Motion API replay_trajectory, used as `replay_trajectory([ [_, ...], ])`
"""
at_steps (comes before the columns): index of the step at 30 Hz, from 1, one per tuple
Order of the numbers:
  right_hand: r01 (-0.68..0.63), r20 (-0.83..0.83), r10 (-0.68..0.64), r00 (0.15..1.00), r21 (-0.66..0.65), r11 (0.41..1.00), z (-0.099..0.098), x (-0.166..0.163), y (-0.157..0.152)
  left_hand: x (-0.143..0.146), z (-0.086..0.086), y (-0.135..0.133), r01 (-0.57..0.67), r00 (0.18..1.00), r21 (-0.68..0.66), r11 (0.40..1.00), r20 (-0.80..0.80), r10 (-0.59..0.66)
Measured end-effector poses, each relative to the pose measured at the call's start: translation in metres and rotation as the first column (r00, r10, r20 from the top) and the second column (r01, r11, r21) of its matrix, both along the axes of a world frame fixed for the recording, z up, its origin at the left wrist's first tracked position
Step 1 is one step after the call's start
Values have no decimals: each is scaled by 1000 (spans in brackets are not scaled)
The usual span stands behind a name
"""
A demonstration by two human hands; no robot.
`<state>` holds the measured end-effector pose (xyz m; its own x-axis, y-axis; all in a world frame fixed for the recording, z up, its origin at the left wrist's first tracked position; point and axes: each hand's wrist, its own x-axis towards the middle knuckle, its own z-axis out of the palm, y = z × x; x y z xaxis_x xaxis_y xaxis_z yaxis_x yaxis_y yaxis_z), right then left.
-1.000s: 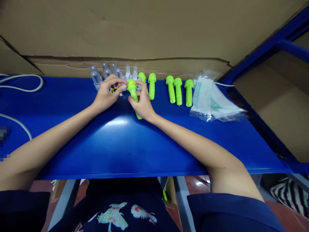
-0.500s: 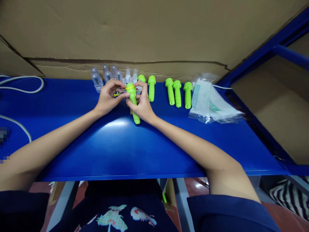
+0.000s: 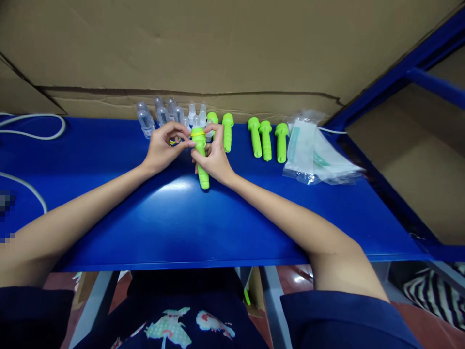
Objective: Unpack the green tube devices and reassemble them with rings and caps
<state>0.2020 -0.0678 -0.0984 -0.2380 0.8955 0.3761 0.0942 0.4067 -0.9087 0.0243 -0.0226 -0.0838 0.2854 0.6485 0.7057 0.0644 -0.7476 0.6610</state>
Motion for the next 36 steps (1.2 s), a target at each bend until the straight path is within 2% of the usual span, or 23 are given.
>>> replay_trajectory([
  [4, -15, -42, 14, 999, -20, 1000, 2, 0, -1, 0, 2, -4, -22, 998, 20, 1000, -56, 23],
  [8, -53, -63, 48, 997, -67, 996, 2, -2, 2, 1, -4, -2, -44, 998, 5, 999, -50, 44],
  [15, -149, -85, 140, 987, -107, 983, 2, -5, 5, -2, -6, 0, -144, 987, 97, 985, -65, 150],
  [24, -183, -64, 176, 982, -141, 973, 1, -5, 6, -11, -15, 17, -129, 992, -132, 983, -13, 128],
  [30, -202, -79, 191, 978, -172, 964, 1, -6, 5, -13, -13, 16, -96, 995, -180, 979, -11, 95],
  [33, -189, -86, 175, 981, -186, 964, 1, -6, 5, -13, -9, 14, -109, 994, -153, 982, -46, 103],
  [36, -160, -99, 142, 985, -201, 967, 0, -6, 6, -12, -6, 10, -115, 988, -54, 992, -107, 108],
])
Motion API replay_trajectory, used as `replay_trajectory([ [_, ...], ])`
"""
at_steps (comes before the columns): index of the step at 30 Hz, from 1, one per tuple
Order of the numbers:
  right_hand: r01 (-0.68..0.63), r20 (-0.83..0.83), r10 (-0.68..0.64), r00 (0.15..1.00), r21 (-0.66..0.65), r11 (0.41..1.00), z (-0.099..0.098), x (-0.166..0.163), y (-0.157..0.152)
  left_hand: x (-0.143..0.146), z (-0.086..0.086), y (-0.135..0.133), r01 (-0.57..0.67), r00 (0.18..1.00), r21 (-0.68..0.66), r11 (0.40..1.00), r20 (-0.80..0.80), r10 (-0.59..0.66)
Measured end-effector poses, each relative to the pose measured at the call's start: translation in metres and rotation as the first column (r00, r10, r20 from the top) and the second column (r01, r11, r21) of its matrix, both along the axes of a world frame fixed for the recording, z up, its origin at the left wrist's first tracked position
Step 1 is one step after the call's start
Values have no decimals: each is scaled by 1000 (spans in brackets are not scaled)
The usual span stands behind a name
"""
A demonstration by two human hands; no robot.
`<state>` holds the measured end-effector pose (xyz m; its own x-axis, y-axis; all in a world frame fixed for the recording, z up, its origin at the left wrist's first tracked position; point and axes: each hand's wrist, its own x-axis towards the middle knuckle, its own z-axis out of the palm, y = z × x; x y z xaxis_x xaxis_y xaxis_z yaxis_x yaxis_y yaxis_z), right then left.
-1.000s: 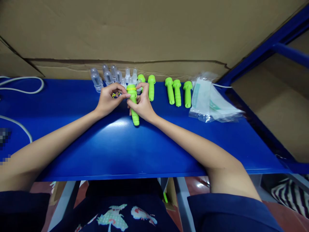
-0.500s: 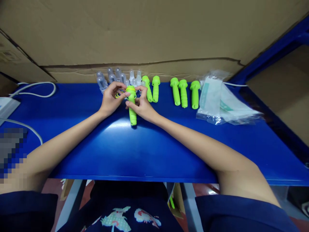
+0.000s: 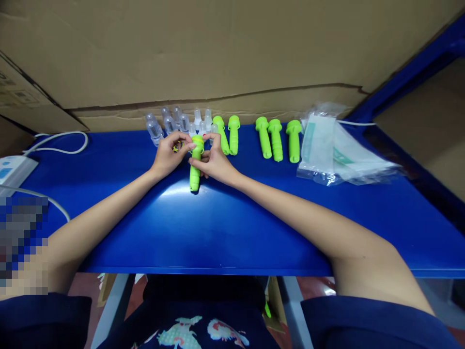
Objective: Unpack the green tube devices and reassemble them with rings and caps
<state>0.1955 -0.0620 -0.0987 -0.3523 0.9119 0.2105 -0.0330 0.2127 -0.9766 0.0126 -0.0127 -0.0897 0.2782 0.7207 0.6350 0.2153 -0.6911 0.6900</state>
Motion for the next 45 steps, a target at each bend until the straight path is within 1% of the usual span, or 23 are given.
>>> replay_trajectory([
  [3, 38, -2, -38, 999, -9, 999, 0, -1, 1, 2, 0, -3, -10, 999, 96, 995, -41, 14],
  [6, 69, 7, -69, 998, 1, 998, 1, -2, 1, 4, -3, -2, -25, 998, 157, 987, -49, 33],
  [9, 83, 20, -83, 996, 7, 997, 3, -2, 0, 5, -8, 1, -38, 998, 204, 978, -51, 49],
  [12, 103, 20, -103, 994, 13, 995, 4, -4, -1, 5, -11, 4, -32, 996, 224, 974, -71, 49],
  [15, 128, 16, -128, 992, 24, 992, 4, -4, -1, 4, -13, 5, -17, 995, 220, 975, -89, 37],
  [18, 142, 28, -143, 989, 48, 989, 5, -5, 0, 5, -13, 6, -28, 997, 194, 981, -71, 43],
  [21, 158, 36, -161, 986, 83, 984, 6, -4, -2, 5, -12, 4, -35, 995, 177, 984, -88, 51],
  [28, 203, 75, -215, 974, 134, 970, 4, 0, -9, 4, -11, 1, -12, 990, 190, 982, -137, 38],
  [33, 180, 72, -188, 979, 108, 978, 5, 1, -13, 2, -11, 2, -6, 992, 178, 984, -123, 28],
  [39, 174, 88, -186, 979, 131, 976, 5, 1, -14, 1, -12, 3, 0, 997, 203, 979, -73, 15],
  [45, 168, 102, -185, 978, 154, 974, 2, 2, -13, -2, -7, 0, -17, 997, 132, 991, -68, 26],
])
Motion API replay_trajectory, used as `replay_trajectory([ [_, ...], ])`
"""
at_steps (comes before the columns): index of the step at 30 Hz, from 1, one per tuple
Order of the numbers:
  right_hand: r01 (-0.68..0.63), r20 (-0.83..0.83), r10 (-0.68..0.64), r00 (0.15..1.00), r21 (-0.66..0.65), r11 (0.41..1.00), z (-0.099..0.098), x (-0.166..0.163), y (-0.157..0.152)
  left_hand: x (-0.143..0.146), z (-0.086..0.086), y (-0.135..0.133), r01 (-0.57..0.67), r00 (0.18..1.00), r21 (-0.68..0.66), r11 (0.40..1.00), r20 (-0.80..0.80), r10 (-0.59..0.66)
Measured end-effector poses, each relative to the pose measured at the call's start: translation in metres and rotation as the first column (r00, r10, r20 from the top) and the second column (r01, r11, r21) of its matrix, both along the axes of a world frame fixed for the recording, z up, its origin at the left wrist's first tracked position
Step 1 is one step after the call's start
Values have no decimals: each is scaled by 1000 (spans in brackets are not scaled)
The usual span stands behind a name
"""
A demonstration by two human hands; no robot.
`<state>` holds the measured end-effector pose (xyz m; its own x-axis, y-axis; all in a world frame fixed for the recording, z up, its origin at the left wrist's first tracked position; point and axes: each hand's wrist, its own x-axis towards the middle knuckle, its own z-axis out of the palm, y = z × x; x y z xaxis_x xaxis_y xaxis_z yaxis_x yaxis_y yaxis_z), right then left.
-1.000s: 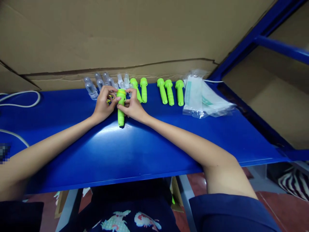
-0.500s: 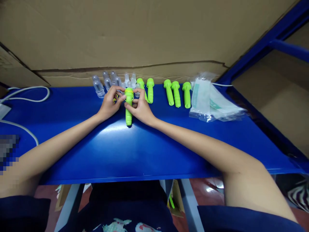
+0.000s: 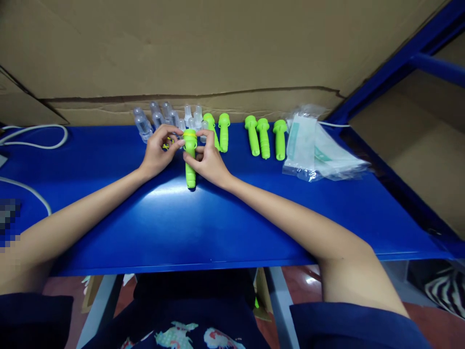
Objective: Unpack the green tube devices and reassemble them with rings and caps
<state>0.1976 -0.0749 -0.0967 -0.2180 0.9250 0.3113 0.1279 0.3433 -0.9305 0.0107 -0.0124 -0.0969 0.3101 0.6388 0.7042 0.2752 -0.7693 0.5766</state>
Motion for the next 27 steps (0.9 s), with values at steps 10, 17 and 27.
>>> replay_trajectory([
  [10, -28, -11, 29, 1000, 30, 999, -9, 4, 3, 0, 0, -3, 73, 996, -70, 995, 64, -69],
  [17, -35, 1, 35, 999, 72, 997, -6, 3, 1, 2, 6, -16, -2, 1000, 55, 998, 3, 2],
  [27, -39, -11, 40, 999, 128, 991, -7, 2, 0, 8, 10, -29, -135, 988, 224, 965, -47, 149],
])
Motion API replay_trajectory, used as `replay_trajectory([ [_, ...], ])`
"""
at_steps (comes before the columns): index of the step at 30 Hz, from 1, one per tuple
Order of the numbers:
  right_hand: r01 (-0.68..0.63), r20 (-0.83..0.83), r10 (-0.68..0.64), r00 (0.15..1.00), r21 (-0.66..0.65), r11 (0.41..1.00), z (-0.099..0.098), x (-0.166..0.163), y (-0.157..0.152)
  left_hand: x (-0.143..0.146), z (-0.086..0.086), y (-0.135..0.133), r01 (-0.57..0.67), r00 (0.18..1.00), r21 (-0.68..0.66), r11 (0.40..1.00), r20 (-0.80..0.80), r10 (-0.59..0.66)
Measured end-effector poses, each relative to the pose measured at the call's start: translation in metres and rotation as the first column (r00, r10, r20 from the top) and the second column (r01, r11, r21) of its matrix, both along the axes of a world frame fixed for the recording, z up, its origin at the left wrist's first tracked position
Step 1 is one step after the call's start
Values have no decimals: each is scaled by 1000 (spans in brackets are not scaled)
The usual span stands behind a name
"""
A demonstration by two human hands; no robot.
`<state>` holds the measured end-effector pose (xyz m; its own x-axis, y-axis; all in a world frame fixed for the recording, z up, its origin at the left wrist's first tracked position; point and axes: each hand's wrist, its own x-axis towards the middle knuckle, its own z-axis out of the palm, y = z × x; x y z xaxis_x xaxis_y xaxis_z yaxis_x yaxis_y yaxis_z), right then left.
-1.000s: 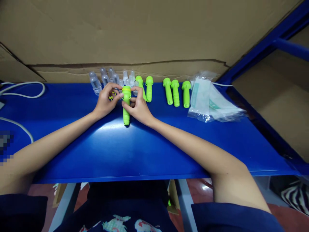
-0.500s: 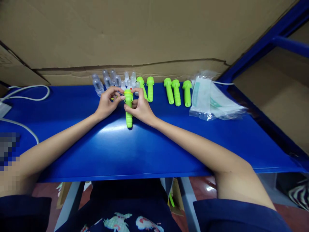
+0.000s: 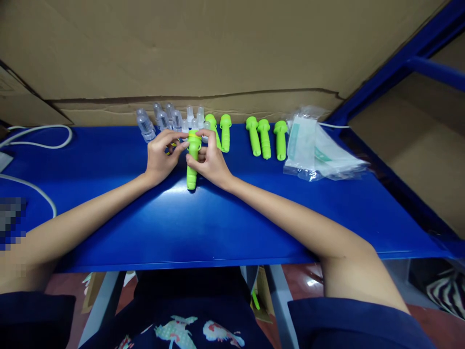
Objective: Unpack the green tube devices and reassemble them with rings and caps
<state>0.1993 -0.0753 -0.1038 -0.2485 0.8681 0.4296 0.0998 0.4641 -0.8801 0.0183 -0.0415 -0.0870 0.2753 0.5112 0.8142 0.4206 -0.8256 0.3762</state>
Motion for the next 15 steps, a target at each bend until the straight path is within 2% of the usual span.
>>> replay_trajectory([
  [3, -3, -4, 3, 1000, 6, 1000, -2, 1, 2, -1, 1, 2, 21, 1000, -44, 999, 10, -20],
  [10, -20, -9, 20, 1000, 1, 1000, -1, 0, 3, -1, 0, 5, 59, 997, 1, 998, 56, -59],
  [15, -15, -17, 15, 1000, -2, 1000, -3, 0, 4, -2, -2, 7, 69, 996, -44, 997, 65, -66],
])
